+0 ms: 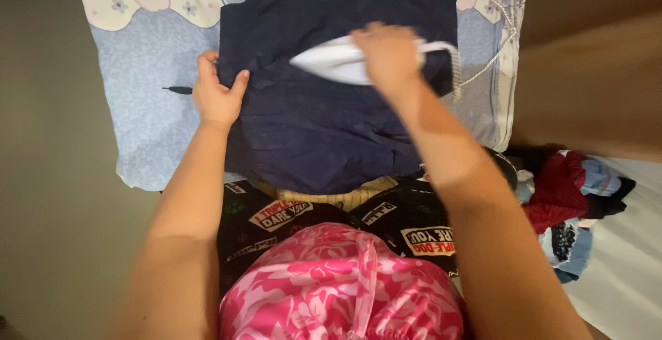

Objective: The person irons a dark blue shirt on a small ironing board placed on the floor, then hangs it on a hanger. Next, the person irons a red striped shirt on the same board. The person is sitting cross-legged on the floor during the task.

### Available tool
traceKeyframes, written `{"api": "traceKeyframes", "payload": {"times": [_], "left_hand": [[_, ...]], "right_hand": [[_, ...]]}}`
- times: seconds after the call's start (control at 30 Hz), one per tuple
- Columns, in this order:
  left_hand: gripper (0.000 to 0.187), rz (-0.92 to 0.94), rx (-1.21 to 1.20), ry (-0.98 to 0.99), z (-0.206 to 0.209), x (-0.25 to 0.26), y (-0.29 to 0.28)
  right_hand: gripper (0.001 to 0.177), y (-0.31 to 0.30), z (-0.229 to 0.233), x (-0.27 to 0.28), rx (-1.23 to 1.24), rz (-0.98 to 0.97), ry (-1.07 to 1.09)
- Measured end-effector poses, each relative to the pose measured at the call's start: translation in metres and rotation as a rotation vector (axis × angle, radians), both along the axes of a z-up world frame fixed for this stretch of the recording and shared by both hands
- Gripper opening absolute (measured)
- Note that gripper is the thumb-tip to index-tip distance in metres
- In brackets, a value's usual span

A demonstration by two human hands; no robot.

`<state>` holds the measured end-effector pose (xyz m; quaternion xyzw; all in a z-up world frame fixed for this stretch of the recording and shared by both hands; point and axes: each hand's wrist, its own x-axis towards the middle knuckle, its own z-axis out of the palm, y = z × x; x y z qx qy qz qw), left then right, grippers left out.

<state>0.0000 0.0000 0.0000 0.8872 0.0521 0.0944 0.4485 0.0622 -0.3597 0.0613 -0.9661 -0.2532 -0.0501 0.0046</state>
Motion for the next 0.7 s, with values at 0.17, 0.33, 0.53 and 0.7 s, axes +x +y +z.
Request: {"api": "traceKeyframes", "payload": {"times": [0.17,0.33,0.53,0.7], "left_hand": [[0.055,0.017,0.042,0.034,0.002,0.001,-0.003],[0.054,0.013,0.102,-0.018,-0.002,0.002,-0.005],[0.055,0.020,0.076,-0.059,-0.002,0.003,-0.006],[0.057,0.048,0.100,-0.015,-0.001,0.002,-0.006]], "right_hand": [[0.021,-0.090,0.014,0.003,-0.027,-0.207,0.000],[0.024,-0.069,0.019,0.006,0.080,-0.075,-0.042],[0.021,0.041,0.021,-0.021,0.087,0.114,-0.011],[0.018,0.004,0.018,-0.013,0.071,0.101,0.011]]}}
